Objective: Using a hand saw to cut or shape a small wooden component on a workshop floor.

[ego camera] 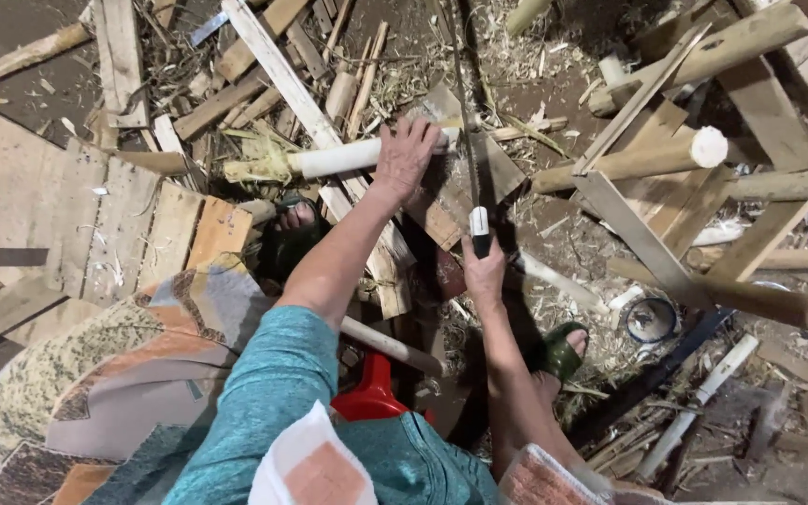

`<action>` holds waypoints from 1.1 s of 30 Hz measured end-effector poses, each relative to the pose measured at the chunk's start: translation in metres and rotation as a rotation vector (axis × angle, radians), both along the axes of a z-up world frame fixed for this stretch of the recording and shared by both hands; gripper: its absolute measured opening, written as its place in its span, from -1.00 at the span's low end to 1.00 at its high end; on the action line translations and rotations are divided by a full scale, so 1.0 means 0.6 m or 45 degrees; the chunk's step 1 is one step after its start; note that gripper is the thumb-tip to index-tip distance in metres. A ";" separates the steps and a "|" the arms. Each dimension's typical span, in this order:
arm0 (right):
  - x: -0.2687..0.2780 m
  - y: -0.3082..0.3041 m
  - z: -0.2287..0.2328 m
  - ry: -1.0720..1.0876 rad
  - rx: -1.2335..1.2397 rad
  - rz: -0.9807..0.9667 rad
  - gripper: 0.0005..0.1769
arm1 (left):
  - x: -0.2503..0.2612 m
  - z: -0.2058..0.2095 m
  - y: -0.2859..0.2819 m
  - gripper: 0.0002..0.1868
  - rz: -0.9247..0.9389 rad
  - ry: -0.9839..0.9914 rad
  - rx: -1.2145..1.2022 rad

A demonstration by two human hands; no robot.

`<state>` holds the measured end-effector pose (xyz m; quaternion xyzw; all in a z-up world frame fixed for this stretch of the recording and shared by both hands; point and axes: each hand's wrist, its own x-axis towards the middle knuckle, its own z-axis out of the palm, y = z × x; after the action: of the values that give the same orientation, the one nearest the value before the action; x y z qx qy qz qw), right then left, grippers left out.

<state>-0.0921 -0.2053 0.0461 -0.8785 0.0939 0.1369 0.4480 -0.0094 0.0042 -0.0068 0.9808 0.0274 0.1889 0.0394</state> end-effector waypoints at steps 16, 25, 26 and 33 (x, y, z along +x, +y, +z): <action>0.018 -0.031 -0.040 0.187 0.266 -0.091 -0.82 | 0.030 -0.051 -0.006 -0.43 0.095 0.518 -0.277; 0.004 -0.009 0.005 -0.081 0.037 0.094 -0.75 | 0.035 -0.030 -0.011 -0.59 0.022 0.630 -0.346; 0.005 -0.010 0.008 -0.056 0.045 0.078 -0.75 | 0.034 -0.019 -0.010 -0.63 0.020 0.612 -0.344; 0.027 -0.015 0.050 0.125 0.185 -0.003 -0.81 | 0.037 -0.001 -0.018 -0.76 0.103 0.582 -0.169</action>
<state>-0.0761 -0.2146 0.0763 -0.8358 0.1067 0.1857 0.5055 0.0131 -0.0068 -0.0073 0.9915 0.0871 -0.0386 0.0888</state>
